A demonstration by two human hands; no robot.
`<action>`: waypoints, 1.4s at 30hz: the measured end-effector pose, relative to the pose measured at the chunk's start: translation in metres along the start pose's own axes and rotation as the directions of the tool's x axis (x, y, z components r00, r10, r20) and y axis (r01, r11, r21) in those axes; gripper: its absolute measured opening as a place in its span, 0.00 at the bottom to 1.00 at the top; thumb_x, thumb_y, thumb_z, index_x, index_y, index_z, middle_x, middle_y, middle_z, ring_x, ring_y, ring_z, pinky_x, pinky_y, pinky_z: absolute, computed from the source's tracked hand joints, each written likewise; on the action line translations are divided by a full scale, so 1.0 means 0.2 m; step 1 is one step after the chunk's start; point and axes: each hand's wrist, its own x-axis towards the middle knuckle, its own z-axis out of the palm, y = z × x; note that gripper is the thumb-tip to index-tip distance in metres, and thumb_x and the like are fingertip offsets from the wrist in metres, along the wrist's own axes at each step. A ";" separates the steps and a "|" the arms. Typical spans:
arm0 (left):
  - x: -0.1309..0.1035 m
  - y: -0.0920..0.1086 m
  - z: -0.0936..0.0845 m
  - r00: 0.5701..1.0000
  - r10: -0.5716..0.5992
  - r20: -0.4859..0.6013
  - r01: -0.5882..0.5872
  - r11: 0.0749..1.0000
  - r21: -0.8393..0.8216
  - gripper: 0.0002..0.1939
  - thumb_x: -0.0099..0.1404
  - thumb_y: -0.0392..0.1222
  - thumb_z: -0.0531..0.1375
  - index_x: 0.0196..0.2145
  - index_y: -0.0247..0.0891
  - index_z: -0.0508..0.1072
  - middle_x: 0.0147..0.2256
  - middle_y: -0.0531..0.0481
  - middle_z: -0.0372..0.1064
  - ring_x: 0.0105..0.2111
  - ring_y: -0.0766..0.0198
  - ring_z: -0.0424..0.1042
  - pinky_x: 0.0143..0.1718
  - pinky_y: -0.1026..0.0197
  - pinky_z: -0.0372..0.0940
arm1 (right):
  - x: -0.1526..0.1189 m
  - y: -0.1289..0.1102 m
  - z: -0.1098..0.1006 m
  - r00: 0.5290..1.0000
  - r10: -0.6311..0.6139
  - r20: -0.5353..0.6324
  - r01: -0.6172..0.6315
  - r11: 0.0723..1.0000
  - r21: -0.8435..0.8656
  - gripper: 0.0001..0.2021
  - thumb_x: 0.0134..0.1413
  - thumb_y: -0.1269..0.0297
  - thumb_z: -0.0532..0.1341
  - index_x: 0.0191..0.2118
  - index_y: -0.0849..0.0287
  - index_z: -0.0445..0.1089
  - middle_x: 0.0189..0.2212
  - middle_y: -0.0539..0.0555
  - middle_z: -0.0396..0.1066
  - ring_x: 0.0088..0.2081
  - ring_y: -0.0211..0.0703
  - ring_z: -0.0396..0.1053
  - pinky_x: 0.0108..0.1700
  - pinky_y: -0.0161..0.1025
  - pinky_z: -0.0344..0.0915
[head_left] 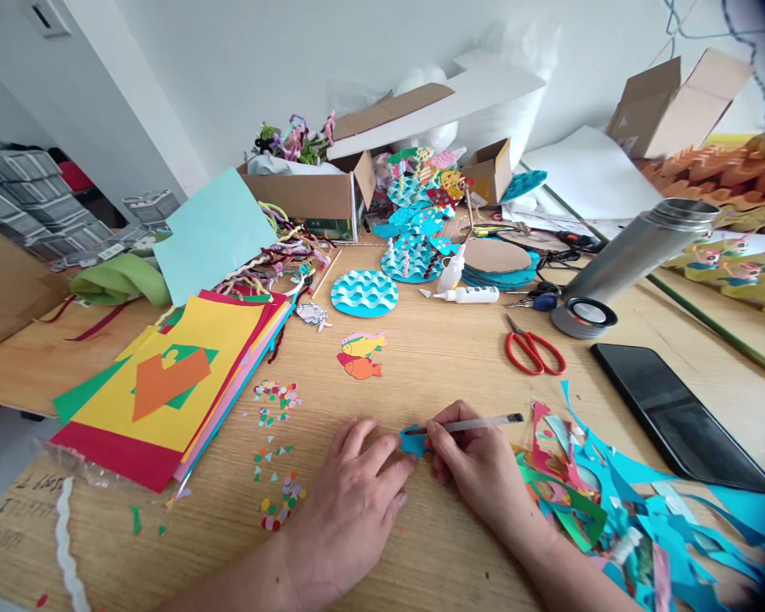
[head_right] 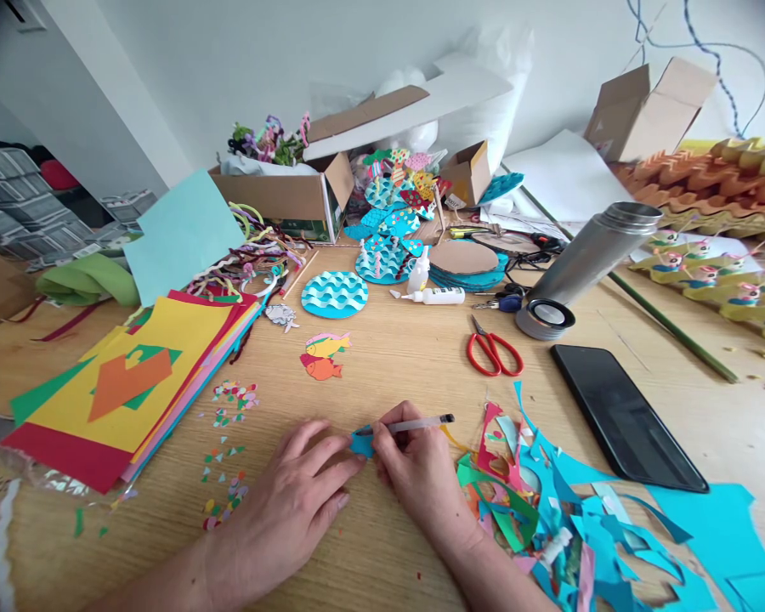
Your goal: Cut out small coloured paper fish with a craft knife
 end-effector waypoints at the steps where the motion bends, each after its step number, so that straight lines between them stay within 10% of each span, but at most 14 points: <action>1: 0.00 0.00 0.00 1.000 0.002 -0.001 -0.002 1.000 0.000 0.21 0.68 0.37 0.59 0.57 0.50 0.66 0.52 0.53 0.65 0.57 0.53 0.55 0.61 0.45 0.55 | 0.00 0.00 0.00 1.000 -0.001 0.000 0.001 1.000 0.002 0.13 0.53 0.53 0.61 0.27 0.55 0.62 0.12 0.44 0.62 0.13 0.36 0.60 0.16 0.31 0.54; 42: 0.00 0.00 0.00 1.000 -0.004 0.021 0.005 1.000 -0.024 0.19 0.68 0.36 0.59 0.55 0.48 0.67 0.52 0.53 0.64 0.57 0.52 0.54 0.62 0.44 0.53 | -0.01 -0.02 0.00 1.000 -0.003 -0.008 0.003 1.000 0.009 0.10 0.51 0.58 0.60 0.26 0.54 0.60 0.11 0.43 0.61 0.13 0.35 0.58 0.16 0.31 0.53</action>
